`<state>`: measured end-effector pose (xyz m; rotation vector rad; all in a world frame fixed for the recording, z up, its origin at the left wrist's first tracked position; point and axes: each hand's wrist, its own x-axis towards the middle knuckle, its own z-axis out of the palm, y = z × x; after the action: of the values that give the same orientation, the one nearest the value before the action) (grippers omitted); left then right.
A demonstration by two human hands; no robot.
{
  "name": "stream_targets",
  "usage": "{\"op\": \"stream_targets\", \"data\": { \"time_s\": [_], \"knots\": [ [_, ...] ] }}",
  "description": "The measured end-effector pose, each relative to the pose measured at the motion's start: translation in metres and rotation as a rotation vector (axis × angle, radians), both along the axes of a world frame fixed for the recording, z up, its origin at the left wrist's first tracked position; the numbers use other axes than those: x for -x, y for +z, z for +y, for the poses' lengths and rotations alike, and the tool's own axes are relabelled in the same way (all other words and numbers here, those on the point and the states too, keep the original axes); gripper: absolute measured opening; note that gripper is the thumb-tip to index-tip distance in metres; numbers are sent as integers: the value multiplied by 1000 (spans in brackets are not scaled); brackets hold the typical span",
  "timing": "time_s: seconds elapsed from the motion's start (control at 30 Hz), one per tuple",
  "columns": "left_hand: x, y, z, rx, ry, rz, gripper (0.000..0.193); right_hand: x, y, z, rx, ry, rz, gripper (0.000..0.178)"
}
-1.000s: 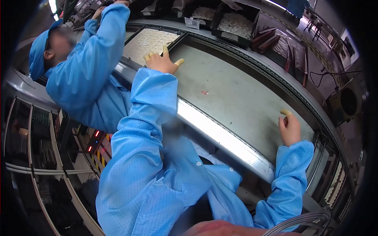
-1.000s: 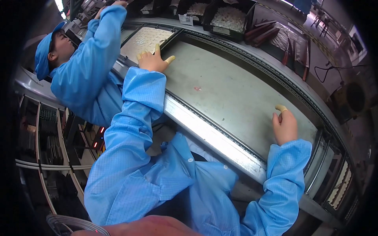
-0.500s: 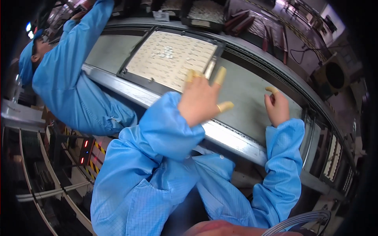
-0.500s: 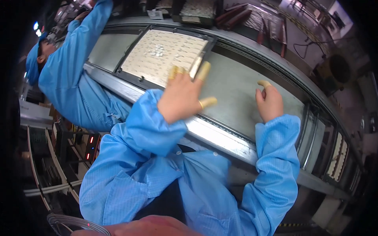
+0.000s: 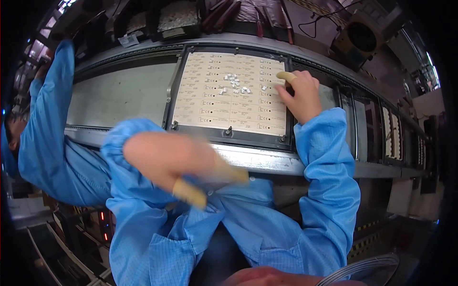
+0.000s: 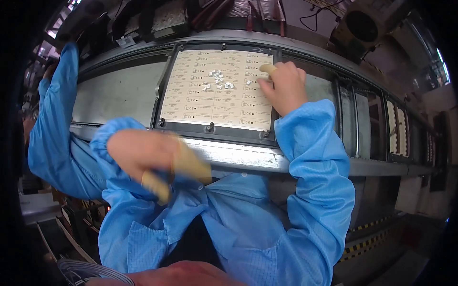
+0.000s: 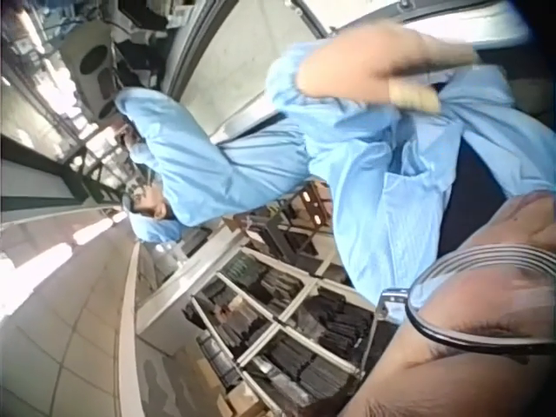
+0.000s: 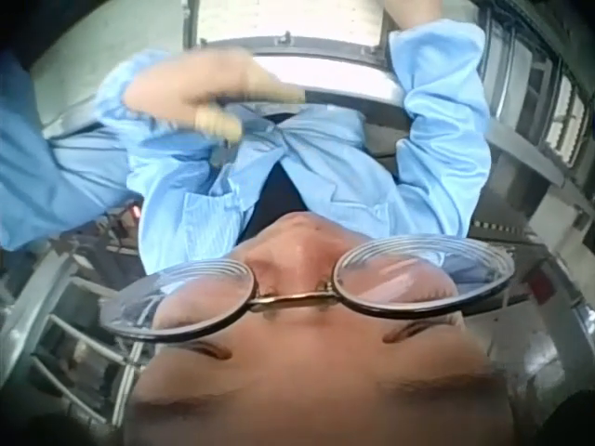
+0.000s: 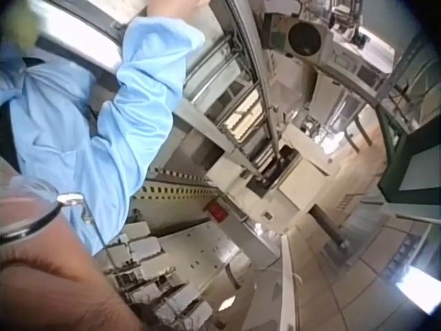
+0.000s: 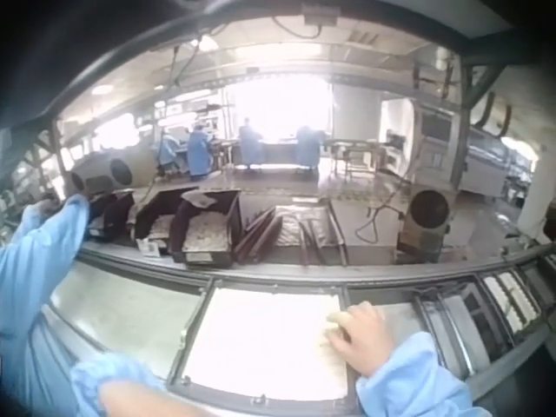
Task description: Placing electronic components into a template on a conveyor belt for assembly.
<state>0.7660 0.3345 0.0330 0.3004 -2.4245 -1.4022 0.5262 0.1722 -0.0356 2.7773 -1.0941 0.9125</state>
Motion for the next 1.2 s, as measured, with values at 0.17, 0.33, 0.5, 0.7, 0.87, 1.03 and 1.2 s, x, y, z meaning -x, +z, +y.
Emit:
{"op": "stream_targets", "data": {
  "time_s": [0.17,0.33,0.5,0.7,0.87,1.03,1.2],
  "knots": [
    [-43,-11,-35,459,842,-507,45,-20,-3,3,-151,6,184,20],
    [-45,-42,-70,405,883,-402,34,-43,-6,0,-265,-63,230,18],
    [-46,-53,-77,420,818,-310,30,-36,-7,-6,-397,4,95,14],
    [-47,-70,-90,505,938,-297,26,-33,7,-10,-419,18,217,13],
    [-46,-75,-94,609,941,-342,18,-34,23,-21,-638,14,185,15],
    [-60,-73,-88,565,1046,-344,18,-42,3,-26,-284,228,36,13],
    [-82,-78,-106,374,1078,17,27,-45,6,-10,-396,295,73,8]
  ]
}}
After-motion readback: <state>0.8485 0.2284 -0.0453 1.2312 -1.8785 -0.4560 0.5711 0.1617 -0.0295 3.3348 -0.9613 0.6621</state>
